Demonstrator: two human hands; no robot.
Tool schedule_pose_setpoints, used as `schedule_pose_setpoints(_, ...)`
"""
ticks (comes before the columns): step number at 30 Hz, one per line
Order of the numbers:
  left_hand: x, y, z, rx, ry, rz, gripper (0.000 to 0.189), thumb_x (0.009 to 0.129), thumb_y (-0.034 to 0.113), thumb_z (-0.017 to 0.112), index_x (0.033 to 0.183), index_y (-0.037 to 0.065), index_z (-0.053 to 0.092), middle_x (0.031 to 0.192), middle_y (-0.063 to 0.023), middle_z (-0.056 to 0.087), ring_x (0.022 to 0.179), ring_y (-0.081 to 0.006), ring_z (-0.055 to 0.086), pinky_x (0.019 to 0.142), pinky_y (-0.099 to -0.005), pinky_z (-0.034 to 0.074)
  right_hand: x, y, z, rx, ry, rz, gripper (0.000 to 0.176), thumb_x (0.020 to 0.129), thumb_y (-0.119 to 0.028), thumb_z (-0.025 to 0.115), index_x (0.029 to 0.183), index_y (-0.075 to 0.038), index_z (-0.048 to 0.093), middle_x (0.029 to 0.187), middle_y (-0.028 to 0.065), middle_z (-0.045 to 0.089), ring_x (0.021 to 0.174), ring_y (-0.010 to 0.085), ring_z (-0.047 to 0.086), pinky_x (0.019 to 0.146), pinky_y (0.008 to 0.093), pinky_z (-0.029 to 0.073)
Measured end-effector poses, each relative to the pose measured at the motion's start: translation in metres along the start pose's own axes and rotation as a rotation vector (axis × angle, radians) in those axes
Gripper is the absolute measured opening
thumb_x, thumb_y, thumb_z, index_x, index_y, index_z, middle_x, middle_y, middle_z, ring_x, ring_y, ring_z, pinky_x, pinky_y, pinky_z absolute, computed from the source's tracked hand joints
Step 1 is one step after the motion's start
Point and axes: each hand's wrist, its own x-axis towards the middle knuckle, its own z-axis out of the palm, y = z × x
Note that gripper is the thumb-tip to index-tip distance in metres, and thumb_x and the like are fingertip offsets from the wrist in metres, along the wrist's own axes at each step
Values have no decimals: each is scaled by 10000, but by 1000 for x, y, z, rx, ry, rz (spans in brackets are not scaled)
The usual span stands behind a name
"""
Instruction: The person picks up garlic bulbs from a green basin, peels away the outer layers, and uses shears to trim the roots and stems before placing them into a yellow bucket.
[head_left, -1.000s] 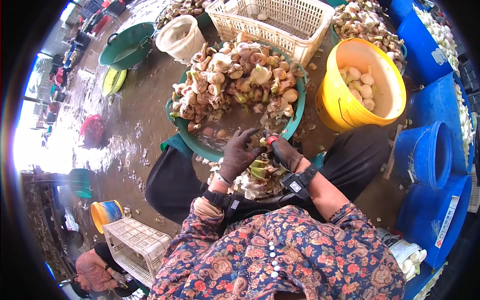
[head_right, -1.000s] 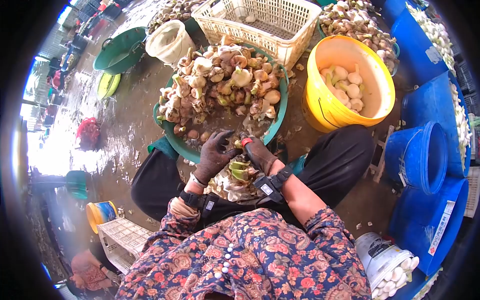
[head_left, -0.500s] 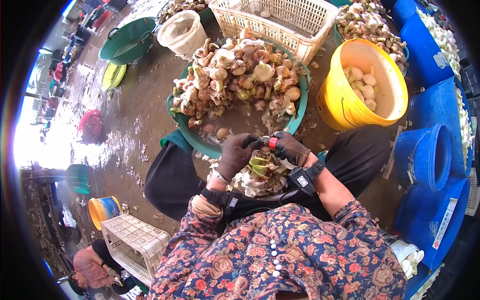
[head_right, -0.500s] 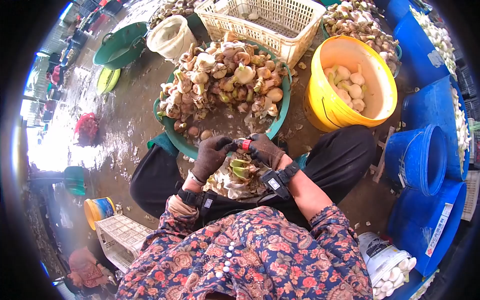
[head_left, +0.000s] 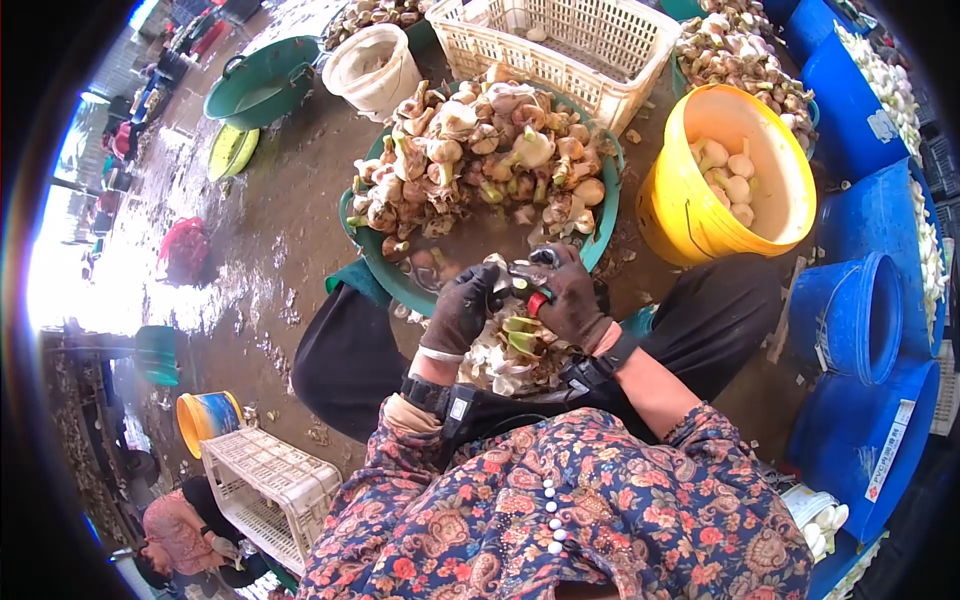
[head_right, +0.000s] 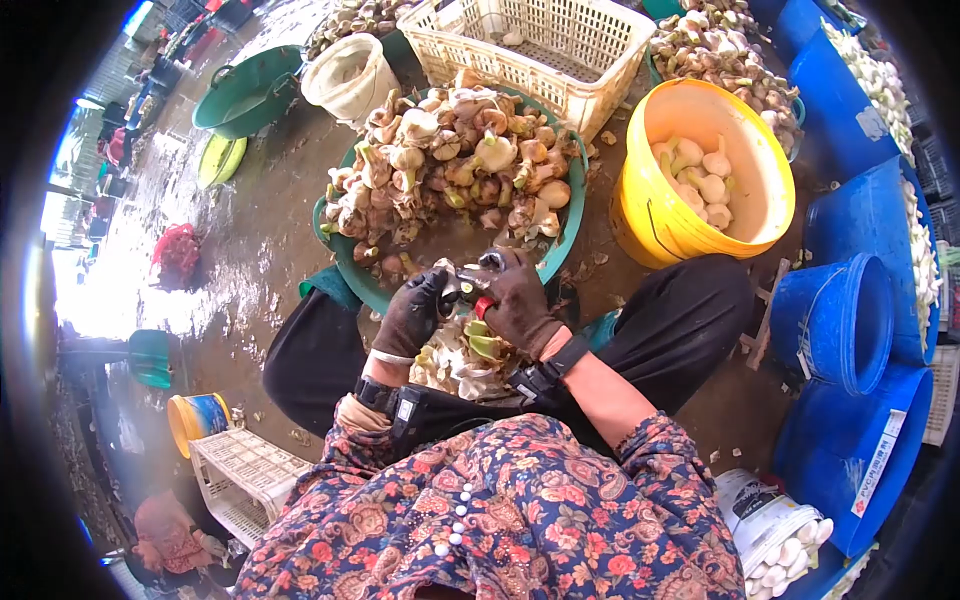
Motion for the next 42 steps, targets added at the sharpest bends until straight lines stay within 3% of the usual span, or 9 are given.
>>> schedule_pose_setpoints(2, 2, 13, -2, -349, 23, -314, 191, 892, 111, 541, 1021, -24, 581, 865, -50, 606, 746, -97, 568, 679, -240, 468, -2, 3, 9, 10, 47, 34, 273, 720, -113, 657, 991, -79, 637, 951, 100, 593, 942, 271, 541, 831, 358, 428)
schedule_pose_setpoints(4, -5, 19, 6, -505, 122, -339, 119, 879, 77, 549, 919, -22, 603, 866, -36, 601, 747, -96, 555, 688, -226, 451, -3, 17, 27, 1144, 126, 682, 210, 774, -66, 602, 981, -39, 624, 910, 50, 611, 861, 177, 568, 752, 297, 452)
schedule_pose_setpoints(16, -22, -10, -6, 795, -605, -177, 435, 688, 401, 718, 934, 50, 649, 789, -128, 655, 734, -276, 633, 656, -352, 482, -22, 62, 41, 2152, 23, 1238, 327, 911, -383, 422, 988, -112, 586, 721, 24, 596, 563, 147, 523, 442, 253, 417)
schedule_pose_setpoints(20, -4, -1, 0, 248, -44, -88, 457, 755, 308, 712, 1038, -29, 591, 931, -130, 632, 881, -186, 597, 788, -314, 477, -18, 56, 42, 1918, 63, 1247, 329, 891, -416, 431, 965, -138, 590, 686, 21, 582, 534, 143, 499, 427, 248, 386)
schedule_pose_setpoints(26, 21, -58, -22, 175, -463, -346, 362, 796, 232, 658, 1043, -23, 586, 844, -107, 649, 787, -150, 616, 709, -271, 481, -38, 119, 87, 643, -223, 692, 297, 867, -306, 571, 877, -18, 645, 759, 11, 611, 676, 144, 557, 608, 276, 439)
schedule_pose_setpoints(28, 37, -103, -42, 582, 234, -405, 532, 709, 405, 690, 1030, -10, 601, 908, -152, 658, 786, -274, 647, 698, -338, 504, -5, 94, 38, 1152, -183, 1034, 331, 883, -327, 541, 989, -25, 626, 814, 51, 639, 719, 209, 599, 643, 310, 464)
schedule_pose_setpoints(33, 62, -102, -58, 748, 274, -707, 665, 642, 508, 686, 1037, -19, 595, 1005, -206, 624, 945, -326, 605, 822, -376, 466, 77, 76, -48, 2131, 211, 709, 614, 881, -572, 367, 1139, -44, 547, 966, 121, 649, 751, 254, 633, 676, 360, 509)
schedule_pose_setpoints(38, 75, -143, -40, 681, 145, -639, 643, 632, 461, 737, 1052, -2, 585, 1029, -179, 621, 967, -314, 594, 839, -373, 455, 52, 66, -12, 1312, 5, 1058, 621, 842, -650, 371, 972, -90, 605, 725, 6, 626, 585, 137, 582, 484, 264, 444)
schedule_pose_setpoints(42, 62, -107, -28, 298, -77, -385, 569, 664, 453, 721, 985, -6, 619, 915, -148, 657, 844, -256, 637, 752, -342, 484, 15, 62, 51, 650, 130, 653, 252, 791, -255, 620, 781, -3, 631, 677, 158, 619, 611, 223, 601, 573, 357, 480)
